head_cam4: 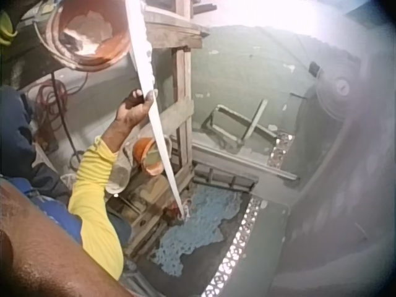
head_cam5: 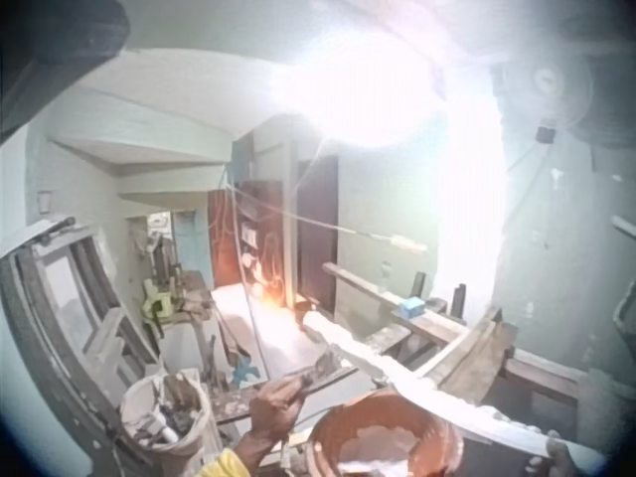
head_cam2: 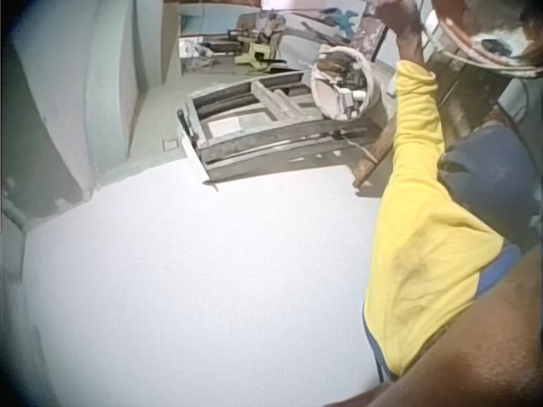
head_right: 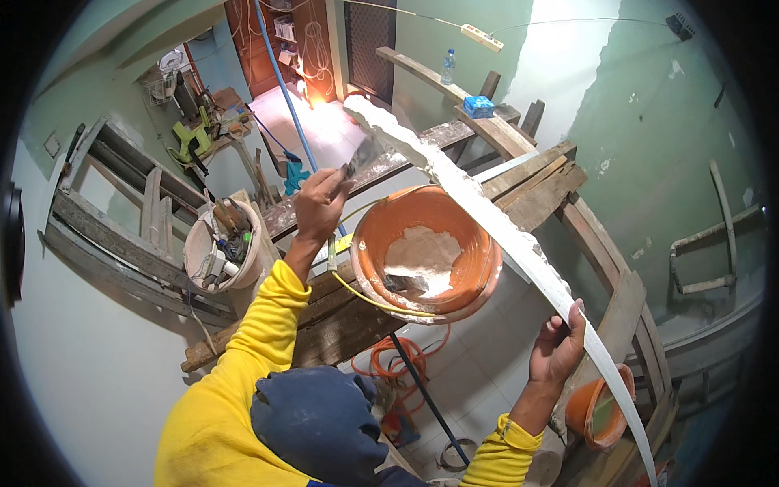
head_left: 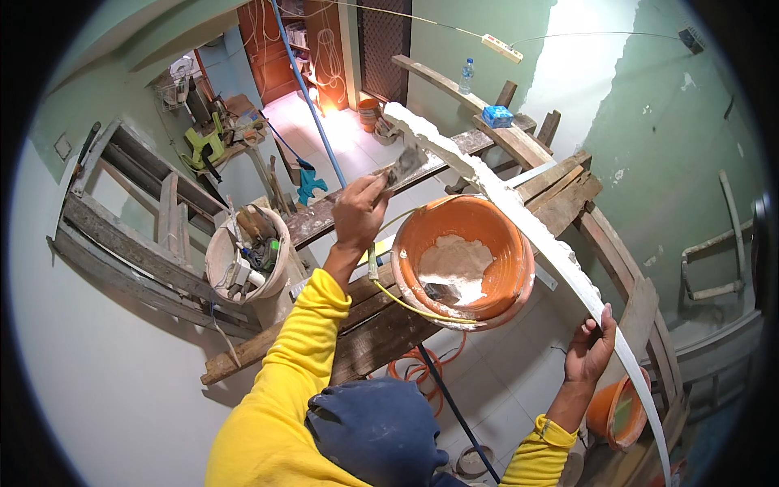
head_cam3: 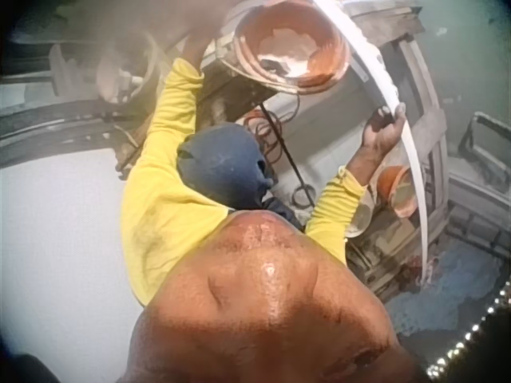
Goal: The person applies a white plaster-like substance to a long, curved molding piece using a trowel. They repeatedly scoop material from a bowl and spread it along the molding's surface, smoothing it with the tool.
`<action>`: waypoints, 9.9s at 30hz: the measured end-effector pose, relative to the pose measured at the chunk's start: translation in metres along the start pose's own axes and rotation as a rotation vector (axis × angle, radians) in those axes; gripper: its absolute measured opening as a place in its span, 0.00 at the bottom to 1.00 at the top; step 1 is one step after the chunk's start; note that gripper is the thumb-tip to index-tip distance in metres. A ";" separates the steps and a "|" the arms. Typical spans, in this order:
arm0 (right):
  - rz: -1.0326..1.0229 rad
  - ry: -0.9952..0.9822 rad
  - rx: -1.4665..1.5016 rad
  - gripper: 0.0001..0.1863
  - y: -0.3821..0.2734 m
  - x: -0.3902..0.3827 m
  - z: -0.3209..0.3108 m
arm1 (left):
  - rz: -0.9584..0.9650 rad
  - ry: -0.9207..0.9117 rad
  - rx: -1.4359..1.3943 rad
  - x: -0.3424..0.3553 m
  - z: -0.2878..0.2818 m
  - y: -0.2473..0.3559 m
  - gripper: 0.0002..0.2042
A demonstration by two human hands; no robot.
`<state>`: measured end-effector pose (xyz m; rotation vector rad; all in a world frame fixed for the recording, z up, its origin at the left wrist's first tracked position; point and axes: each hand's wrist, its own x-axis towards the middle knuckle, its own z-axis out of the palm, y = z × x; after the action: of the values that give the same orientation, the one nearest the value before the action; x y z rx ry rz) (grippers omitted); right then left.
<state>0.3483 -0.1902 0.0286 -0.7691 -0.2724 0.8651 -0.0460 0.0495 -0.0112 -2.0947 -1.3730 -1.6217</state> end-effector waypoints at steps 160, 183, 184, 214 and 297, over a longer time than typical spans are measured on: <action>-0.098 -0.180 0.158 0.34 -0.105 -0.036 -0.173 | -0.782 0.028 -1.289 -0.084 -0.020 0.199 0.14; -0.114 -0.238 0.168 0.35 -0.121 -0.035 -0.173 | -0.314 0.050 -0.671 -0.115 -0.008 0.194 0.16; -0.124 -0.233 0.163 0.35 -0.121 -0.035 -0.173 | -0.330 0.072 -0.733 -0.114 -0.008 0.199 0.16; -0.058 -0.210 0.151 0.28 -0.112 -0.032 -0.154 | -0.218 0.085 -0.434 -0.114 0.014 0.187 0.18; -0.029 -0.192 0.011 0.37 -0.101 -0.019 -0.136 | -0.007 -0.099 -0.191 -0.145 -0.014 0.282 0.23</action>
<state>0.4645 -0.3131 0.0056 -0.6712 -0.4476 0.9131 0.1508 -0.1993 -0.0166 -2.3077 -1.3018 -1.7359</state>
